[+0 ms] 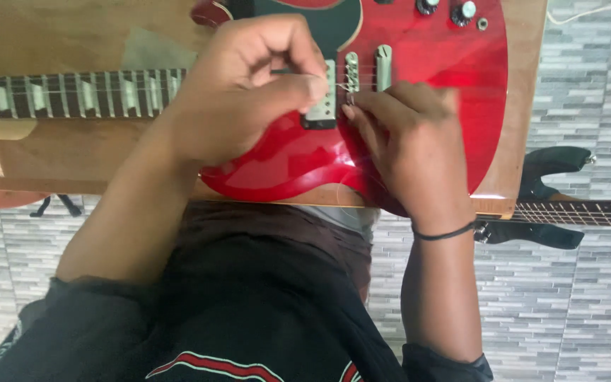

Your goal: Threading and winding a new string onto an electric guitar at a workbench.

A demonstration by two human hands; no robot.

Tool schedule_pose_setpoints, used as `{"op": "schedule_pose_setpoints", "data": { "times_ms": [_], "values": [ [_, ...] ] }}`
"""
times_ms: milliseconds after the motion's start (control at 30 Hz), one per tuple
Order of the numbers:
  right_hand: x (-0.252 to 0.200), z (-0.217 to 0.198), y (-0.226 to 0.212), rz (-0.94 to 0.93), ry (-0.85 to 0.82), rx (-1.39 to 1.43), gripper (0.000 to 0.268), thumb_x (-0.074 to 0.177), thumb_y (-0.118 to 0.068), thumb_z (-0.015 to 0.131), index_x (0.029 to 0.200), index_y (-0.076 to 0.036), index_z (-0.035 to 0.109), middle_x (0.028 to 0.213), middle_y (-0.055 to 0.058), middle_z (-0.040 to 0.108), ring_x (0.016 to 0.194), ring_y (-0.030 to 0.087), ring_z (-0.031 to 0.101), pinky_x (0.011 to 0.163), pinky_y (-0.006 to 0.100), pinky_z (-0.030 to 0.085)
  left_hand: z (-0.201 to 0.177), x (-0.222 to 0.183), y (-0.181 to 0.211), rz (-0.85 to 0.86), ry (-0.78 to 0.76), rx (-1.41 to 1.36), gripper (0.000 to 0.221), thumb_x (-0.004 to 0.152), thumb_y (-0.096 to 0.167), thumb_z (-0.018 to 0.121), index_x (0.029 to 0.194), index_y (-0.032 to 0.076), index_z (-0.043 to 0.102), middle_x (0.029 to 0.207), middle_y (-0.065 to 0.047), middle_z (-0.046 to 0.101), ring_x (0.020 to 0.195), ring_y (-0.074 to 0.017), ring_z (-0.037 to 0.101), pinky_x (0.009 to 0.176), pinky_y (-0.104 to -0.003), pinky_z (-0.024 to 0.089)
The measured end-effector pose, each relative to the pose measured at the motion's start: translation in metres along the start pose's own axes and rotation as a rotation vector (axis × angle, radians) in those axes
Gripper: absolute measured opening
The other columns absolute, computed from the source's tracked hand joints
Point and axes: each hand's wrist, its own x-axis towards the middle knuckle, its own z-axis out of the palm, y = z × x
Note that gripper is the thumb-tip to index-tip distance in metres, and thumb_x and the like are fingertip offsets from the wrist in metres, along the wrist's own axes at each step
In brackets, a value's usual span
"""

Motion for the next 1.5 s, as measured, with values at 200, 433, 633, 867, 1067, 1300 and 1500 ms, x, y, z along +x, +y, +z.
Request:
{"op": "schedule_pose_setpoints", "data": {
  "times_ms": [200,433,633,867,1067,1300,1500],
  "values": [
    [0.037,0.002,-0.076,0.013,0.212,0.52,0.014,0.109,-0.008,0.061,0.112,0.001,0.072,0.103,0.012,0.077,0.09,0.024,0.076,0.08,0.033,0.061,-0.046,-0.029,-0.038,0.111,-0.017,-0.594,0.054,0.098,0.054,0.052,0.129,0.011,0.055,0.132,-0.009,0.06,0.134,-0.0241,0.059,0.112,-0.042,0.052],
    [0.06,0.011,-0.136,0.125,0.315,0.911,0.018,0.112,-0.019,0.047,0.107,-0.005,0.057,0.094,0.006,0.064,0.081,0.015,0.064,0.077,0.026,0.057,-0.048,-0.061,-0.065,0.267,-0.081,-0.154,0.054,0.106,0.063,0.035,0.097,0.01,0.045,0.095,0.0,0.042,0.089,-0.0155,0.042,0.081,-0.034,0.039],
    [0.07,0.02,-0.127,0.125,0.112,0.858,0.037,0.112,-0.015,0.061,0.145,-0.011,0.044,0.12,0.008,0.067,0.113,0.014,0.067,0.096,0.027,0.058,-0.079,-0.092,-0.095,0.2,0.32,-0.579,0.024,0.11,0.025,0.05,0.093,0.01,0.044,0.077,-0.008,0.049,0.075,-0.022,0.054,0.076,-0.034,0.05],
    [0.059,0.065,-0.104,-0.066,-0.117,0.162,0.02,0.101,-0.018,0.071,0.119,-0.01,0.07,0.112,0.008,0.073,0.107,0.033,0.068,0.092,0.045,0.042,-0.142,-0.13,-0.077,0.24,0.969,-0.663,0.031,0.099,0.035,0.058,0.078,0.018,0.043,0.066,0.003,0.04,0.056,-0.012,0.038,0.054,-0.03,0.036],
    [0.077,0.067,-0.121,-0.205,-0.069,0.356,0.01,0.103,-0.008,0.07,0.107,0.0,0.074,0.098,0.014,0.076,0.088,0.033,0.072,0.076,0.041,0.054,-0.184,-0.174,-0.079,0.386,1.153,-0.581,0.047,0.092,0.044,0.073,0.079,0.016,0.038,0.071,0.001,0.025,0.063,-0.0139,0.02,0.061,-0.034,0.026],
    [0.137,0.105,-0.184,-0.475,-0.102,0.369,0.01,0.104,-0.009,0.073,0.109,-0.003,0.078,0.107,0.013,0.08,0.095,0.03,0.078,0.084,0.041,0.058,-0.25,-0.232,-0.114,0.305,1.555,-0.846,0.036,0.103,0.022,0.076,0.138,0.024,0.064,0.084,-0.004,0.064,0.056,-0.0105,0.04,0.047,-0.026,0.029],
    [0.201,0.161,-0.268,-0.587,-0.184,0.392,0.011,0.106,0.003,0.067,0.108,-0.004,0.075,0.102,0.008,0.078,0.09,0.028,0.072,0.082,0.039,0.055,-0.283,-0.277,-0.093,0.266,1.475,-0.266,0.033,0.093,0.041,0.064,0.081,0.011,0.062,0.074,-0.009,0.069,0.06,-0.0151,0.067,0.058,-0.024,0.054]
  ]
}}
